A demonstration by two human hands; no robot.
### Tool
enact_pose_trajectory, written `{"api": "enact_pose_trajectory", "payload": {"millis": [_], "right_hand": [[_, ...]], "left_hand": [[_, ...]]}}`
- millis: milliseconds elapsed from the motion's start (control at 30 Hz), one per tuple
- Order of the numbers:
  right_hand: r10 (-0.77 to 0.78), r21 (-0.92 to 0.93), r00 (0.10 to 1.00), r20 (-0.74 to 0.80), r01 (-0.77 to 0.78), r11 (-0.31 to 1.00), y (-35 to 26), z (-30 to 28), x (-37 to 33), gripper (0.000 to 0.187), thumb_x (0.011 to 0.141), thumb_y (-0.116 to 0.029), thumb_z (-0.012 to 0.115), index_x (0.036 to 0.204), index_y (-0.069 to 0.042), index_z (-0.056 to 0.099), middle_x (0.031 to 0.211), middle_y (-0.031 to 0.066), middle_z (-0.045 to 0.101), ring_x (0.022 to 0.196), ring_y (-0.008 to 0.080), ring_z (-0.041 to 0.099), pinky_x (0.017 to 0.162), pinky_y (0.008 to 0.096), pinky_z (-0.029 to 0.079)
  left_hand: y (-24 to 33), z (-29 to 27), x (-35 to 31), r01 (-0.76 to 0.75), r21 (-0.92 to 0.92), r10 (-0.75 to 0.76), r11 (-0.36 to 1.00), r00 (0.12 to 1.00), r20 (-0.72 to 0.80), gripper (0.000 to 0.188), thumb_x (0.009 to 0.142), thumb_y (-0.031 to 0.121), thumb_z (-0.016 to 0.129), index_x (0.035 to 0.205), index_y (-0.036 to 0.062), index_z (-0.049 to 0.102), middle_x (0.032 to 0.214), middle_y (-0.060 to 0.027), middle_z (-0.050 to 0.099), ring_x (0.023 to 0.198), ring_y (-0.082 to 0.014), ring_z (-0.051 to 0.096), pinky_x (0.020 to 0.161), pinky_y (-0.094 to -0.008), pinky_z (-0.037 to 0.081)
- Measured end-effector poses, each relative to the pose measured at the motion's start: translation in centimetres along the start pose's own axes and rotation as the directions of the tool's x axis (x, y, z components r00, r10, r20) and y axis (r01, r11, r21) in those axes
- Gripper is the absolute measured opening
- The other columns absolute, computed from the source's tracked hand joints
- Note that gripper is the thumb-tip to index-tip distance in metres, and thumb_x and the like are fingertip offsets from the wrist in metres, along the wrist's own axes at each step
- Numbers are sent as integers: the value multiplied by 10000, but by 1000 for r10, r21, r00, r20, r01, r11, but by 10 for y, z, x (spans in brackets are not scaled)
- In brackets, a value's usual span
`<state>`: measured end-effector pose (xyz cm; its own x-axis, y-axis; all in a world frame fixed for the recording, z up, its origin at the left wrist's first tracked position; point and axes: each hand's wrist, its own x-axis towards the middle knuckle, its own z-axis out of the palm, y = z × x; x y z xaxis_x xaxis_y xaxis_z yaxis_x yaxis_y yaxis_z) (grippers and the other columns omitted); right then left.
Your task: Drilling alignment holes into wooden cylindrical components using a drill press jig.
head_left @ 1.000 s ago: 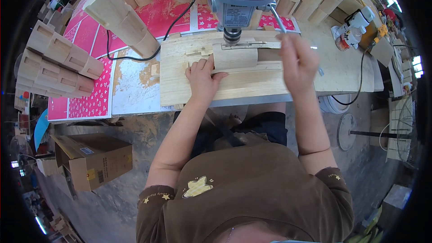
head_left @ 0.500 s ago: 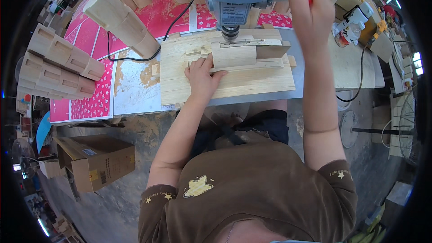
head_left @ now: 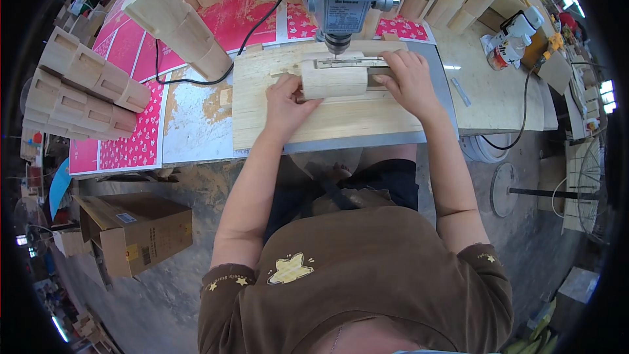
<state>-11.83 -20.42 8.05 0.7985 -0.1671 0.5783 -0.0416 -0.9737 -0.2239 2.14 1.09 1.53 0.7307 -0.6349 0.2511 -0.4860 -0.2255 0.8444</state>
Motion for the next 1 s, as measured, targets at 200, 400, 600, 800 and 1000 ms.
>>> {"api": "enact_pose_trajectory", "payload": {"millis": [200, 400, 600, 800, 1000], "right_hand": [[55, -61, 989, 135, -47, 997, 10, 3, -16, 302, 738, -216, 685, 979, -85, 557, 890, 57, 544, 905, 259, 519, 844, 392, 354], [42, -17, 986, 160, -40, 999, -9, 1, -19, 347, 714, -207, 709, 996, -68, 561, 896, 56, 549, 898, 257, 515, 817, 385, 353], [88, -40, 988, 130, -84, 996, -6, 0, -22, 324, 677, -188, 730, 946, -99, 571, 881, 45, 554, 903, 249, 524, 837, 389, 361], [79, 5, 985, 152, -80, 997, 0, -5, -21, 323, 671, -188, 736, 939, -99, 580, 886, 49, 561, 905, 251, 528, 826, 387, 373], [83, -24, 984, 159, -80, 996, -9, 4, -19, 333, 674, -171, 732, 959, -102, 575, 906, 51, 564, 917, 259, 528, 845, 407, 372]], "left_hand": [[-10, -69, -22, -120, -83, 113, 989, 990, -80, 231, 648, 61, 780, 825, 10, 641, 690, 16, 537, 636, -78, 527, 550, -200, 414], [4, -90, -17, 396, -417, -418, 818, 907, 42, 326, 724, 249, 773, 763, -35, 619, 631, -24, 579, 511, -71, 507, 496, -196, 398], [15, -72, -9, 552, -530, -605, 644, 791, 89, 389, 744, 337, 745, 744, -27, 606, 630, -49, 594, 465, -87, 507, 455, -208, 390], [21, -78, -5, 590, -515, -595, 622, 784, 179, 399, 754, 352, 741, 766, -24, 609, 629, -40, 590, 452, -74, 481, 454, -204, 380], [18, -44, -3, 570, -413, -537, 710, 818, 206, 413, 758, 375, 737, 800, -16, 612, 634, -39, 586, 527, -73, 505, 497, -204, 396]]}}
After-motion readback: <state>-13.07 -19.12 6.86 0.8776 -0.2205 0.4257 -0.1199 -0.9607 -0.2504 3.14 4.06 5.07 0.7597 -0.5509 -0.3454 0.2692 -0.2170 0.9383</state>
